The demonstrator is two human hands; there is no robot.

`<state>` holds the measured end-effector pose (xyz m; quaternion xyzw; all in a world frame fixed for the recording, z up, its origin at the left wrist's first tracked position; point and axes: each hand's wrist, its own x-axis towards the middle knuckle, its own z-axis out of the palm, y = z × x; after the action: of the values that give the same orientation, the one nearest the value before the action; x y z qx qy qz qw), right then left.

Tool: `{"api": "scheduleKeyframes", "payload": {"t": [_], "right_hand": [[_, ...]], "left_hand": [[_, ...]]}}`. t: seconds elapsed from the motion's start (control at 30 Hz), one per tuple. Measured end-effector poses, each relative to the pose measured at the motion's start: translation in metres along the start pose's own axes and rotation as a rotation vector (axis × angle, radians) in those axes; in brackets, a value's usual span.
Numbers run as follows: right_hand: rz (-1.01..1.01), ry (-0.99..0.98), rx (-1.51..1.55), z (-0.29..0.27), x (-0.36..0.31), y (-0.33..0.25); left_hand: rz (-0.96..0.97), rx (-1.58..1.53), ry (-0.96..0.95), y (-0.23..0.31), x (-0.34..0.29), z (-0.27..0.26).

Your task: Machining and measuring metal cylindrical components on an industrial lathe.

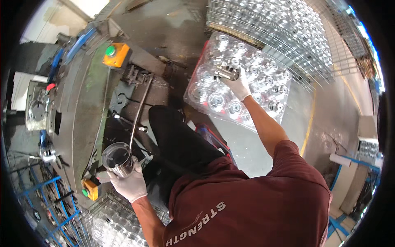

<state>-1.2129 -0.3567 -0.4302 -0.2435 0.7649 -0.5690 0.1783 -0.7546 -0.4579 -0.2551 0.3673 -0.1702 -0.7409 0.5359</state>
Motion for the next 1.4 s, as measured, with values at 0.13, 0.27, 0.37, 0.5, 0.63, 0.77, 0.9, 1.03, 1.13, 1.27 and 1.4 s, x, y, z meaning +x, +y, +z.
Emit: {"api": "scheduleKeyframes", "payload": {"t": [0.13,0.27,0.37,0.5,0.63,0.77,0.9,1.03,1.13,1.27,1.4], "right_hand": [[0.027,0.052,0.128,-0.023,-0.024,-0.042],[-0.207,0.191,0.275,-0.046,-0.037,-0.049],[-0.134,0.157,0.371,-0.068,-0.051,-0.092],[-0.197,0.227,0.424,-0.076,-0.055,-0.109],[-0.237,0.353,0.291,-0.076,-0.068,-0.135],[-0.242,0.365,0.338,-0.069,-0.07,-0.137],[-0.238,0.348,0.335,-0.063,-0.068,-0.131],[-0.181,0.445,0.239,-0.054,-0.061,-0.12],[-0.143,0.535,0.273,-0.046,-0.07,-0.142],[-0.046,0.578,0.209,-0.045,-0.073,-0.152],[0.066,0.459,0.381,-0.046,-0.072,-0.152]], "left_hand": [[-0.142,-0.031,-0.168,-0.005,0.008,-0.006],[-0.21,-0.011,-0.206,-0.012,0.014,-0.001],[-0.229,-0.024,-0.239,-0.019,0.019,-0.001],[-0.255,-0.059,-0.164,-0.024,0.017,0.007],[-0.297,-0.071,-0.222,-0.022,0.016,0.003],[-0.313,-0.109,-0.218,-0.021,0.012,0.003],[-0.31,-0.095,-0.231,-0.02,0.011,-0.006],[-0.331,-0.125,-0.204,-0.022,0.008,-0.007],[-0.338,-0.109,-0.197,-0.024,0.01,-0.01],[-0.342,-0.108,-0.185,-0.026,0.01,-0.011],[-0.347,-0.112,-0.212,-0.028,0.007,-0.01]]}}
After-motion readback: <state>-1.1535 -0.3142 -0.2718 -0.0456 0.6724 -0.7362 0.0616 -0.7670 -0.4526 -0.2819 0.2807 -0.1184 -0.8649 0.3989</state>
